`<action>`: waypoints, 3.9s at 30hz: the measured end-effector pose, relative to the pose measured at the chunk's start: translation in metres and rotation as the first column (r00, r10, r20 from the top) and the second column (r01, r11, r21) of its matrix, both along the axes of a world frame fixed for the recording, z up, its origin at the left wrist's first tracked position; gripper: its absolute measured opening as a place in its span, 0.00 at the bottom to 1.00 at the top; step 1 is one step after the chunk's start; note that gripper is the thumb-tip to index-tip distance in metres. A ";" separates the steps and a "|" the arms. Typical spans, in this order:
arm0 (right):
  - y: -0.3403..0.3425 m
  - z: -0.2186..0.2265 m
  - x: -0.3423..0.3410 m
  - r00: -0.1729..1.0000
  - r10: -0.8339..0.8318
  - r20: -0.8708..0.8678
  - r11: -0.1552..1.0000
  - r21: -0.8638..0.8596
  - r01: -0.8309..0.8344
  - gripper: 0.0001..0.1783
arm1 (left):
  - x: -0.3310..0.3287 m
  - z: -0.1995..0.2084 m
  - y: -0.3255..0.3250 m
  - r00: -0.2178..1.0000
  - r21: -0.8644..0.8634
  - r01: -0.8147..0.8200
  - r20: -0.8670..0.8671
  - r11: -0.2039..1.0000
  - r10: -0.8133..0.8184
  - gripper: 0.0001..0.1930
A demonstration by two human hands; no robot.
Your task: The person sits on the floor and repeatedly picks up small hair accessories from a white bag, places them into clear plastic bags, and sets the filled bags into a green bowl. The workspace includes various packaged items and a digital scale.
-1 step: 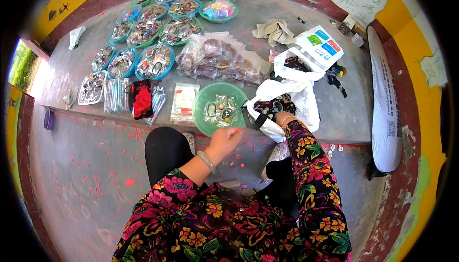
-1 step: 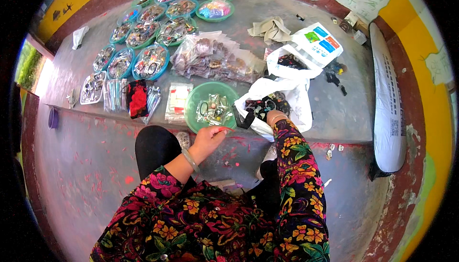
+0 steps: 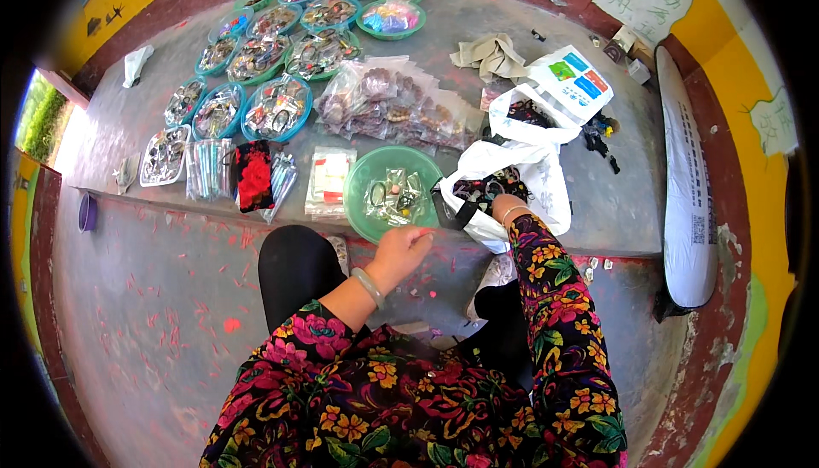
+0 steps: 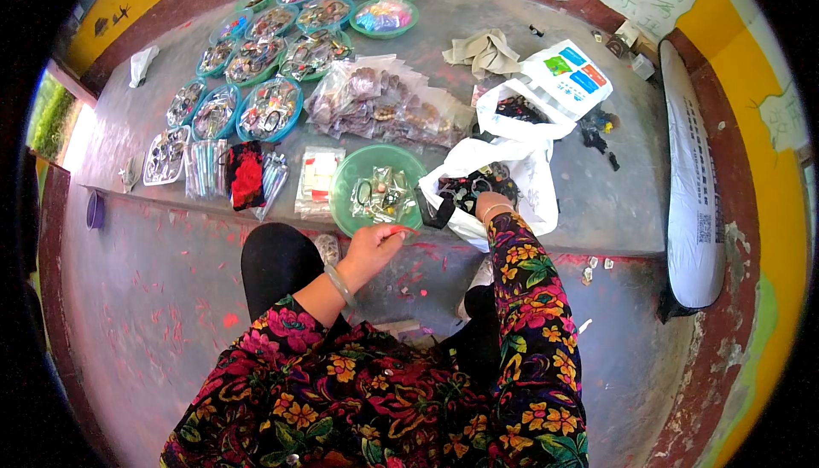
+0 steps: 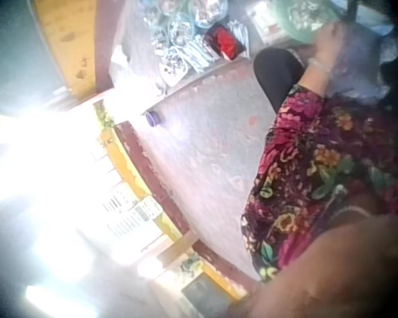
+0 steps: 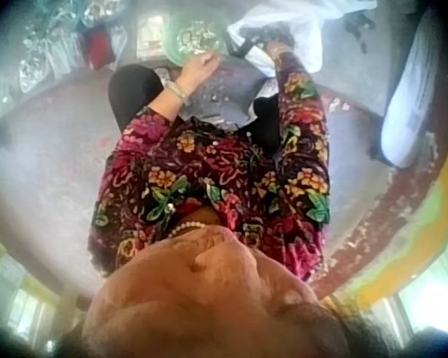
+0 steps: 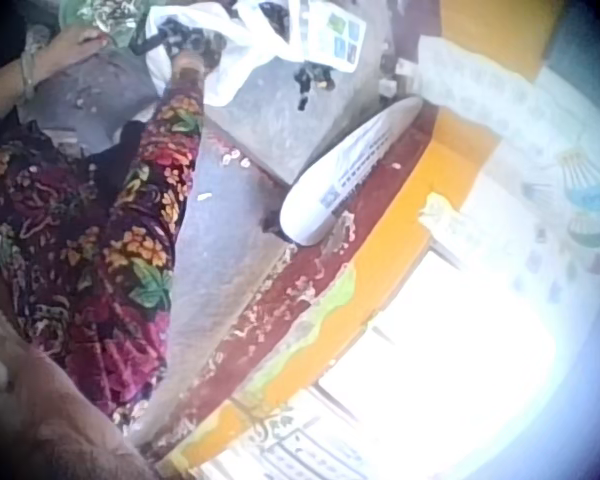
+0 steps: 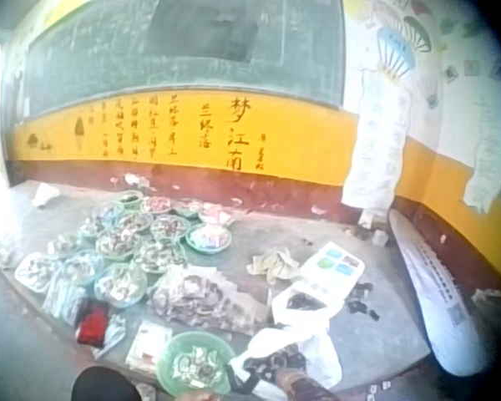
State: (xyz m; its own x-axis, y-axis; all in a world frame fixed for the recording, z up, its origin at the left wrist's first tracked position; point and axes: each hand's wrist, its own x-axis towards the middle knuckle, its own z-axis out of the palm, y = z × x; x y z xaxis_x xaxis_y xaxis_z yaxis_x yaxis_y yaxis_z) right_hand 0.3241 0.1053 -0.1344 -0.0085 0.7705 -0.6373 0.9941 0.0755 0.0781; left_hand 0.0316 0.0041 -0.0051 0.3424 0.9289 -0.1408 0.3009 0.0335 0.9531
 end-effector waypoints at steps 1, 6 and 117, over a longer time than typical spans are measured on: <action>0.003 0.009 -0.003 1.000 -0.020 -0.012 0.999 0.041 0.021 0.13 | -0.001 0.004 0.001 1.000 -0.001 0.005 -0.007 1.000 -0.005 0.12; 0.006 0.090 -0.004 0.866 -0.334 -0.373 0.940 -0.061 0.337 0.13 | -0.005 -0.007 -0.001 0.999 0.000 -0.016 -0.029 1.000 0.016 0.13; -0.084 0.180 -0.126 0.639 0.539 -0.549 0.713 0.701 0.002 0.03 | -0.008 -0.017 0.005 0.943 -0.320 0.113 0.334 0.941 0.001 0.14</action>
State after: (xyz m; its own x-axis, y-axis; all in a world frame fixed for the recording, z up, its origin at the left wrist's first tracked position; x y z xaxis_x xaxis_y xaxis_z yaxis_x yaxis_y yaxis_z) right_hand 0.1980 0.0209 0.0457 -0.4941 0.8310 0.2554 0.6955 0.5541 -0.4575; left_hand 0.0238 0.0087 -0.0225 0.4716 0.8264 -0.3077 -0.0119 0.3548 0.9349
